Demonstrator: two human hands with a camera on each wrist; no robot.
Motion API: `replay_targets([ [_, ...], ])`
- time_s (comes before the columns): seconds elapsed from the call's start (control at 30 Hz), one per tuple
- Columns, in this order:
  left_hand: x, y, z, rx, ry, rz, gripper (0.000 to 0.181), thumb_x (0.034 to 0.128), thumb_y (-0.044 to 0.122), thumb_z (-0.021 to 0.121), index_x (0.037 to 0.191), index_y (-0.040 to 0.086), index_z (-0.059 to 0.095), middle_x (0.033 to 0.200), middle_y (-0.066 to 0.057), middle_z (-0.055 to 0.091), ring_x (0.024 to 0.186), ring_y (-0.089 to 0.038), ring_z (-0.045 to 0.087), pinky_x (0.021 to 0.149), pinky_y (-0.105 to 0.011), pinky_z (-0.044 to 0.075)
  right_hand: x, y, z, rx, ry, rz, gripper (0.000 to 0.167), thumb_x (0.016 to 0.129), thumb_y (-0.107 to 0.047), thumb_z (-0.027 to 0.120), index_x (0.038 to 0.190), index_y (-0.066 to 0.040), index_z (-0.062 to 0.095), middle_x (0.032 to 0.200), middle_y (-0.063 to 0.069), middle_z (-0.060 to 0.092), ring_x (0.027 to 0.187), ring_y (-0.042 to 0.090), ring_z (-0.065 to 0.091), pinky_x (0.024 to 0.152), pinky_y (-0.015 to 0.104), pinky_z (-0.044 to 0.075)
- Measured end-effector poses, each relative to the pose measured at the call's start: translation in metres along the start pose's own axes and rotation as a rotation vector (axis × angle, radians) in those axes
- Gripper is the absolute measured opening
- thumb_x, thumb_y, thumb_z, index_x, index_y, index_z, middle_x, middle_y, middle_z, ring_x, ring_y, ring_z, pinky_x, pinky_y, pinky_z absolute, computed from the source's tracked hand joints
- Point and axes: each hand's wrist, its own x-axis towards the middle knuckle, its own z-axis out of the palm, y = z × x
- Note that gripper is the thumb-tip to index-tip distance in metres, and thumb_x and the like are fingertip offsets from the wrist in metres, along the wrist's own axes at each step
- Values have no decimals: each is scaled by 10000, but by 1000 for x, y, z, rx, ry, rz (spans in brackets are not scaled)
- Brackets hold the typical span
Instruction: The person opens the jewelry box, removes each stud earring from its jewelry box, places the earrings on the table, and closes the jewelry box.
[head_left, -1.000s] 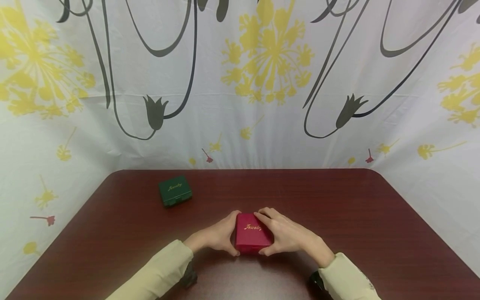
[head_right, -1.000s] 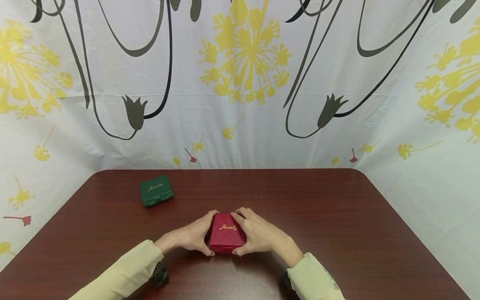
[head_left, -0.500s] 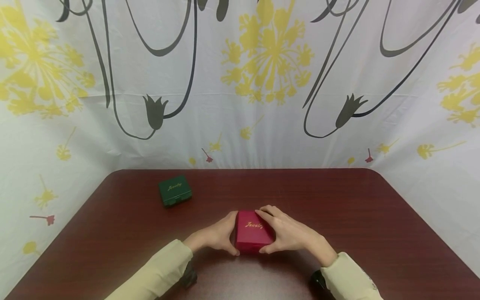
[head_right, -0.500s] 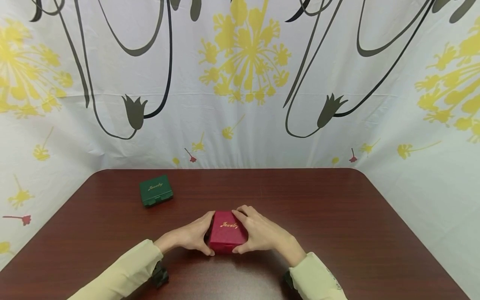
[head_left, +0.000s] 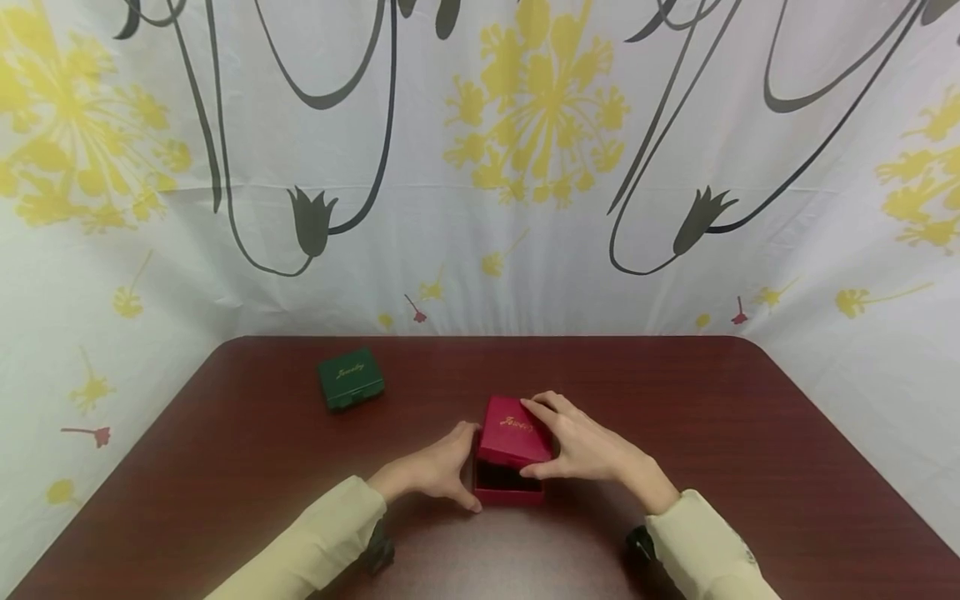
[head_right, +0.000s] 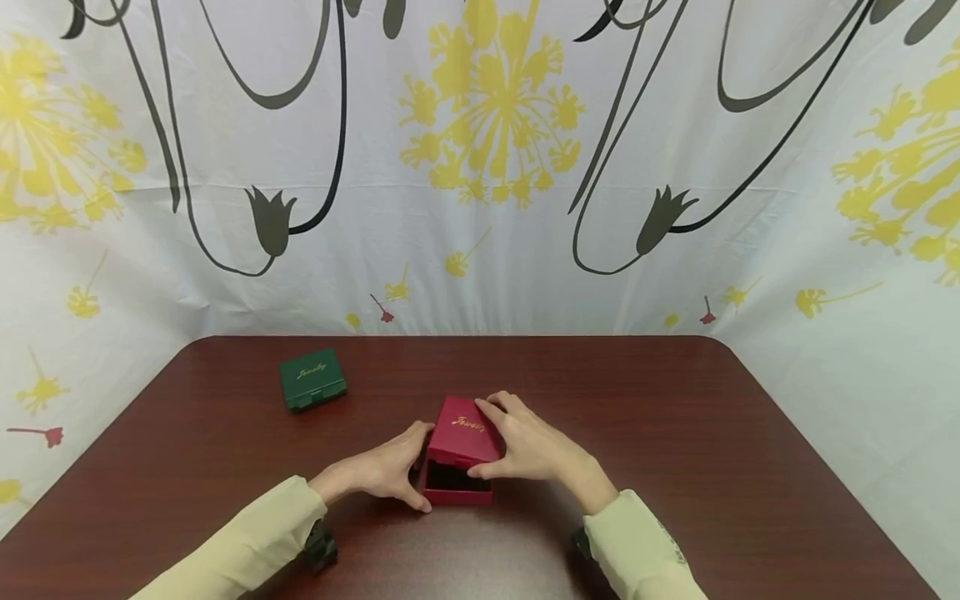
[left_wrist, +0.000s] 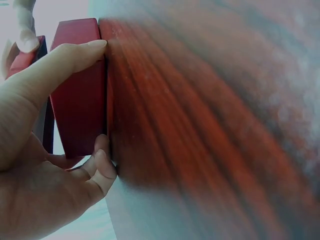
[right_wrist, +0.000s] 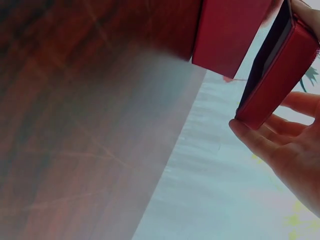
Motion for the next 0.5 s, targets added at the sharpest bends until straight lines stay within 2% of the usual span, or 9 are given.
replay_targets([
  [0.2, 0, 0, -1, -3, -10, 6, 933, 580, 262, 827, 1268, -40, 274, 1187, -123, 363, 1141, -229, 368, 975, -341, 335, 7, 9, 0, 18, 6, 41, 836, 641, -466, 732, 1270, 2, 443, 1178, 102, 448, 1023, 197, 443, 752, 285, 487],
  [0.37, 0, -1, 1, 19, 16, 46, 898, 560, 225, 835, 1235, -45, 308, 1161, -127, 379, 1124, -234, 373, 968, -335, 333, 13, 19, 1, 8, 10, 72, 827, 659, -457, 724, 1268, 26, 440, 1170, 128, 453, 1021, 226, 452, 785, 313, 474],
  [0.5, 0, 0, 2, 14, 25, 53, 875, 552, 212, 838, 1218, -27, 323, 1152, -117, 383, 1118, -230, 375, 964, -331, 333, 18, 27, 2, 11, 5, 99, 826, 674, -463, 714, 1270, 35, 435, 1171, 146, 449, 1023, 242, 452, 796, 330, 465],
])
